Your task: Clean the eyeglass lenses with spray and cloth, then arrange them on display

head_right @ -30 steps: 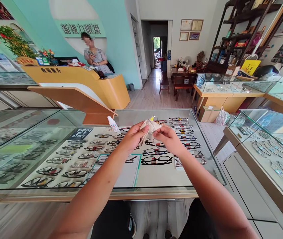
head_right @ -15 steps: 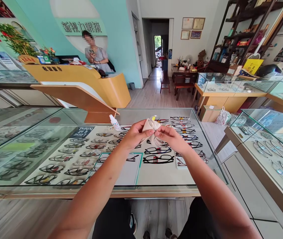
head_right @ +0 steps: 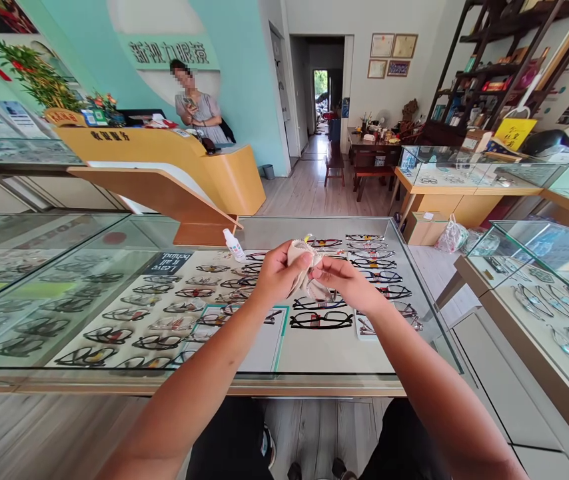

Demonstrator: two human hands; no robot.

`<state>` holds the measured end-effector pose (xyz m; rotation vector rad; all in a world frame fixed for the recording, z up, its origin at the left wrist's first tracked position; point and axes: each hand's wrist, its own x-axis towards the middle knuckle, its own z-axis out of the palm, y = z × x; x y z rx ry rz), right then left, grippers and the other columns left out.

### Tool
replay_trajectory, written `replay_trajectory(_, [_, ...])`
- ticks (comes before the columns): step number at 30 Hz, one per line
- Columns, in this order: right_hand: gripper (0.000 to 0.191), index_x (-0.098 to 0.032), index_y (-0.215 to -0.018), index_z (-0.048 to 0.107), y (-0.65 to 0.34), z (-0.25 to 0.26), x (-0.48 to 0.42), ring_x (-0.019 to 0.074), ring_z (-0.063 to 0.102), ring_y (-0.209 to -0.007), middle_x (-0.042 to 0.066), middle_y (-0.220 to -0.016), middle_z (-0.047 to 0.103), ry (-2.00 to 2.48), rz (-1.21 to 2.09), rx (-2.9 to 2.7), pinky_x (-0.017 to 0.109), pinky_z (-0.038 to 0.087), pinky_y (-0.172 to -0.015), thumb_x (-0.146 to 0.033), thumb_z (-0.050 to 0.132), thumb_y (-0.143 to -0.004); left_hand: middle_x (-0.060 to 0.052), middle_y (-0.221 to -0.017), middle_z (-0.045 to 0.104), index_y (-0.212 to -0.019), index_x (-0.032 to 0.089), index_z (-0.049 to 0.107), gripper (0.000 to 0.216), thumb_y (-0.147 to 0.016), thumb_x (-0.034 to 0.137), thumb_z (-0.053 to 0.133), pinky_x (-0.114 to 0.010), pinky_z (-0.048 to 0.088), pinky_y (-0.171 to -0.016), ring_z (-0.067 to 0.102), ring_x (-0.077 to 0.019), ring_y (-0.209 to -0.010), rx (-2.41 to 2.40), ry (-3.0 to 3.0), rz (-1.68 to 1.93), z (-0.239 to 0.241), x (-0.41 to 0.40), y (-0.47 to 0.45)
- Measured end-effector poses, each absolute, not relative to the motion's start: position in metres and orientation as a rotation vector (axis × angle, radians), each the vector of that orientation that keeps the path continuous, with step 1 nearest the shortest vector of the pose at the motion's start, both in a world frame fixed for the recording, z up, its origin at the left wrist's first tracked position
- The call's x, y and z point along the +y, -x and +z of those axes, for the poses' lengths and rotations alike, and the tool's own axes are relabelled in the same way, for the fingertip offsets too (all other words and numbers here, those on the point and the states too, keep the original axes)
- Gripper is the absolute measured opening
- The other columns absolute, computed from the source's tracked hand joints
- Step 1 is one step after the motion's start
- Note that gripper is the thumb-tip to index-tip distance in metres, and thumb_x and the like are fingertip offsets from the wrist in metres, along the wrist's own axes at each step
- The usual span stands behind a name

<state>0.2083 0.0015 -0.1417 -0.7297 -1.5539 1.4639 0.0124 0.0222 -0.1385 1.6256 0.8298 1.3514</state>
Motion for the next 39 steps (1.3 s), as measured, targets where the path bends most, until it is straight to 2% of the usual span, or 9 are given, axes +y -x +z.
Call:
replay_trajectory(4, [0.036, -0.025, -0.091, 0.076, -0.207, -0.138, -0.001, 0.0195, 0.054, -0.078, 0.003, -0.085, 0.064, 0.743, 1.462, -1.549, 0.034, 0.046, -0.073, -0.060, 0.081, -0.093, 0.000, -0.069, 0.054, -0.075, 0.020, 0.063, 0.061, -0.094, 0.078, 0.069, -0.030, 0.041, -0.064, 0.045, -0.0147, -0.066, 0.901, -1.612, 1.480, -0.137, 0.020, -0.015])
replay_trajectory(7, [0.033, -0.024, -0.088, 0.075, -0.211, -0.136, 0.001, 0.0188, 0.054, -0.077, 0.002, -0.084, 0.064, 0.745, 1.433, -1.540, 0.033, 0.045, -0.074, -0.056, 0.082, -0.092, 0.000, -0.068, 0.055, -0.075, 0.020, 0.063, 0.064, -0.091, 0.081, 0.070, -0.030, 0.040, -0.064, 0.046, -0.0148, -0.065, 0.844, -1.572, 1.374, -0.139, 0.027, -0.010])
replay_trajectory(10, [0.030, -0.023, -0.087, 0.075, -0.217, -0.135, 0.003, 0.0189, 0.055, -0.079, 0.002, -0.087, 0.066, 0.748, 1.386, -1.545, 0.033, 0.043, -0.076, -0.052, 0.082, -0.092, 0.001, -0.068, 0.055, -0.079, 0.019, 0.066, 0.059, -0.089, 0.076, 0.076, -0.028, 0.038, -0.061, 0.046, -0.0139, -0.063, 0.722, -1.517, 1.183, -0.139, 0.035, 0.001])
replay_trajectory(15, [0.028, -0.023, -0.087, 0.076, -0.220, -0.135, 0.004, 0.0185, 0.055, -0.078, 0.002, -0.088, 0.066, 0.739, 1.401, -1.526, 0.033, 0.041, -0.075, -0.050, 0.082, -0.092, -0.003, -0.084, 0.069, -0.097, 0.018, 0.076, 0.048, -0.082, 0.062, 0.090, -0.028, 0.044, -0.065, 0.057, -0.0159, -0.071, 0.622, -1.503, 1.018, -0.128, 0.033, 0.011])
replay_trajectory(19, [0.030, -0.023, -0.089, 0.075, -0.215, -0.139, 0.003, 0.0173, 0.054, -0.073, 0.000, -0.083, 0.063, 0.723, 1.491, -1.471, 0.032, 0.042, -0.072, -0.052, 0.083, -0.092, -0.004, -0.087, 0.072, -0.102, 0.018, 0.076, 0.050, -0.074, 0.053, 0.098, -0.026, 0.046, -0.065, 0.060, -0.0156, -0.071, 0.634, -1.492, 1.048, -0.123, 0.028, 0.006])
replay_trajectory(23, [0.032, -0.023, -0.092, 0.076, -0.210, -0.141, 0.003, 0.0178, 0.056, -0.075, 0.001, -0.084, 0.065, 0.696, 1.569, -1.441, 0.032, 0.043, -0.074, -0.054, 0.083, -0.092, -0.003, -0.084, 0.072, -0.096, 0.017, 0.075, 0.051, -0.068, 0.050, 0.102, -0.026, 0.048, -0.065, 0.060, -0.0153, -0.071, 0.671, -1.489, 1.132, -0.129, 0.028, -0.001])
replay_trajectory(29, [0.035, -0.023, -0.097, 0.076, -0.207, -0.143, 0.001, 0.0181, 0.056, -0.080, 0.002, -0.092, 0.067, 0.689, 1.582, -1.483, 0.032, 0.043, -0.076, -0.057, 0.081, -0.094, 0.001, -0.075, 0.061, -0.087, 0.018, 0.069, 0.048, -0.085, 0.063, 0.088, -0.026, 0.043, -0.062, 0.050, -0.0126, -0.066, 0.798, -1.564, 1.328, -0.140, 0.024, -0.011])
replay_trajectory(33, [0.035, -0.022, -0.095, 0.075, -0.206, -0.145, 0.000, 0.0177, 0.054, -0.080, 0.002, -0.090, 0.064, 0.681, 1.579, -1.504, 0.032, 0.042, -0.076, -0.056, 0.081, -0.095, 0.001, -0.069, 0.055, -0.077, 0.019, 0.062, 0.057, -0.094, 0.073, 0.072, -0.028, 0.042, -0.064, 0.046, -0.0136, -0.066, 0.898, -1.613, 1.476, -0.143, 0.023, -0.015])
replay_trajectory(39, [0.031, -0.022, -0.089, 0.074, -0.216, -0.140, 0.005, 0.0184, 0.055, -0.081, 0.002, -0.090, 0.064, 0.723, 1.494, -1.462, 0.032, 0.041, -0.078, -0.052, 0.084, -0.091, -0.001, -0.075, 0.062, -0.084, 0.017, 0.070, 0.058, -0.091, 0.074, 0.075, -0.028, 0.044, -0.067, 0.053, -0.0149, -0.069, 0.764, -1.532, 1.219, -0.139, 0.032, 0.001])
